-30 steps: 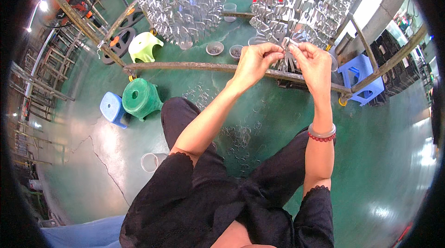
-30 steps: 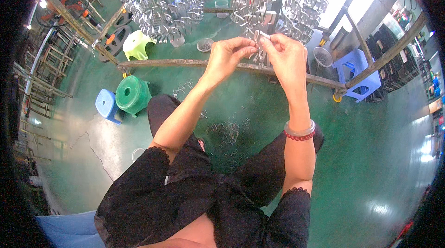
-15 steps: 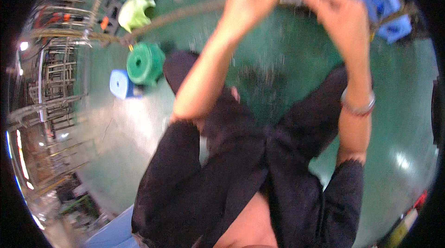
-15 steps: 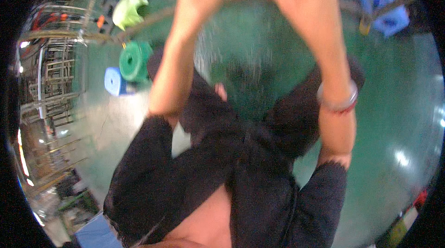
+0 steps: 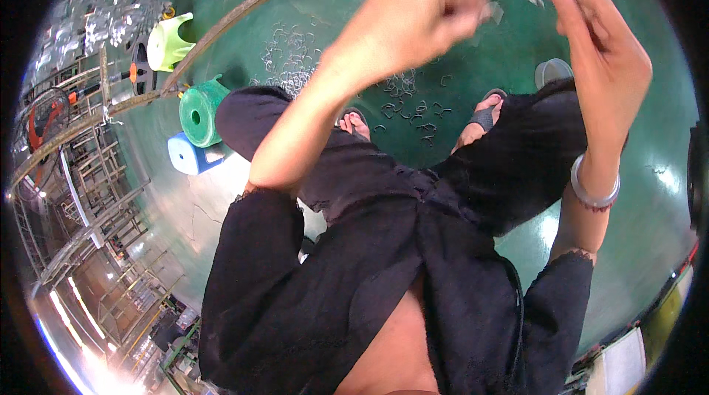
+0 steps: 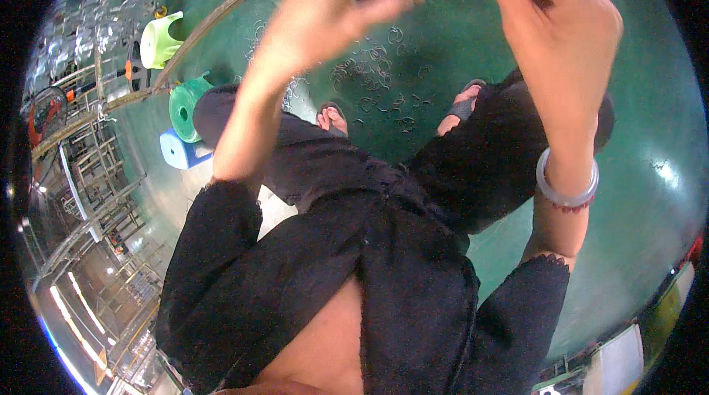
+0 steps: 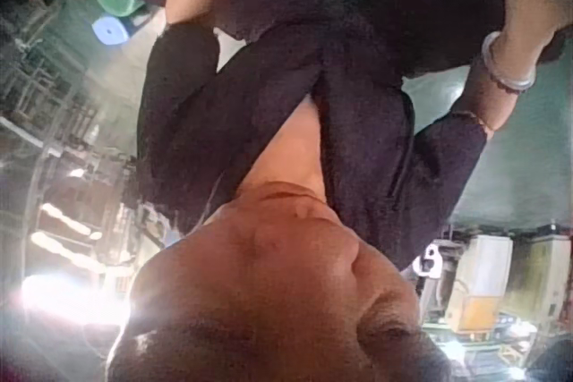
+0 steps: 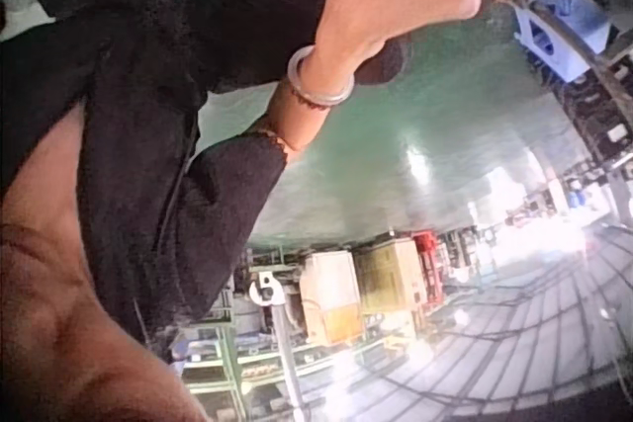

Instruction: The person sits on the floor and repeatedly picks up small metal rings and clips, attaching them to a large hanging rack filled with similar parts. Another person briefly assists by handing over parts and adjusting the rack.

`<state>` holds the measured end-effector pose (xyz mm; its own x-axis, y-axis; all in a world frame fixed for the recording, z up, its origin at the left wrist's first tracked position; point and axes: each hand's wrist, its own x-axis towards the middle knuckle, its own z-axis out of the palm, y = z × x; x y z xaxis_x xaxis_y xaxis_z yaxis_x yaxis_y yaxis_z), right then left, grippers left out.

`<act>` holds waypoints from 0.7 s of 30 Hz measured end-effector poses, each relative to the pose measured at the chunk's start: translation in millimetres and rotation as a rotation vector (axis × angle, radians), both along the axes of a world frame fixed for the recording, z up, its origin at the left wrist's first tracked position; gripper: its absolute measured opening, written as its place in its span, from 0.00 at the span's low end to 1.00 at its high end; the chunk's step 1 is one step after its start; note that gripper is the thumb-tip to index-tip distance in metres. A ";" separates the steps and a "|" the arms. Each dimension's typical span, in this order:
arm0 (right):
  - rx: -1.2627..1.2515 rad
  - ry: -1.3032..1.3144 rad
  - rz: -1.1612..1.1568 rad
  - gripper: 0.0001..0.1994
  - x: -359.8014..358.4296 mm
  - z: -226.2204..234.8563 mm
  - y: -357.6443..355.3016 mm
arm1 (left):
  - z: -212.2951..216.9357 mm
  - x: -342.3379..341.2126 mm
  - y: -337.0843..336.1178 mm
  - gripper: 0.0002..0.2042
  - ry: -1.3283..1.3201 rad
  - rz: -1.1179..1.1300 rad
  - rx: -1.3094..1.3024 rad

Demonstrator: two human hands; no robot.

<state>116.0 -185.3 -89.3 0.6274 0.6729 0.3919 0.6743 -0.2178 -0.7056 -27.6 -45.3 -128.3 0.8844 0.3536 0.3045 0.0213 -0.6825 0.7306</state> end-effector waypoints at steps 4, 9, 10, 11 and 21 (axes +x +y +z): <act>0.101 0.068 0.035 0.09 4.6 5.1 -20.9 | -157.4 -25.2 -50.4 0.09 0.847 -0.241 -0.041; 0.161 0.165 0.029 0.07 21.1 4.9 -30.6 | -305.1 -88.8 -127.7 0.08 1.126 -0.260 -0.078; 0.169 0.165 0.042 0.07 25.8 3.5 -33.0 | -306.1 -88.7 -131.9 0.08 1.135 -0.267 -0.105; 0.155 0.155 0.055 0.07 30.0 3.6 -37.3 | -305.9 -90.2 -133.4 0.09 1.130 -0.271 -0.110; 0.203 0.243 0.078 0.10 44.0 2.4 -49.0 | -324.9 -7.5 -95.0 0.11 0.704 0.373 -0.044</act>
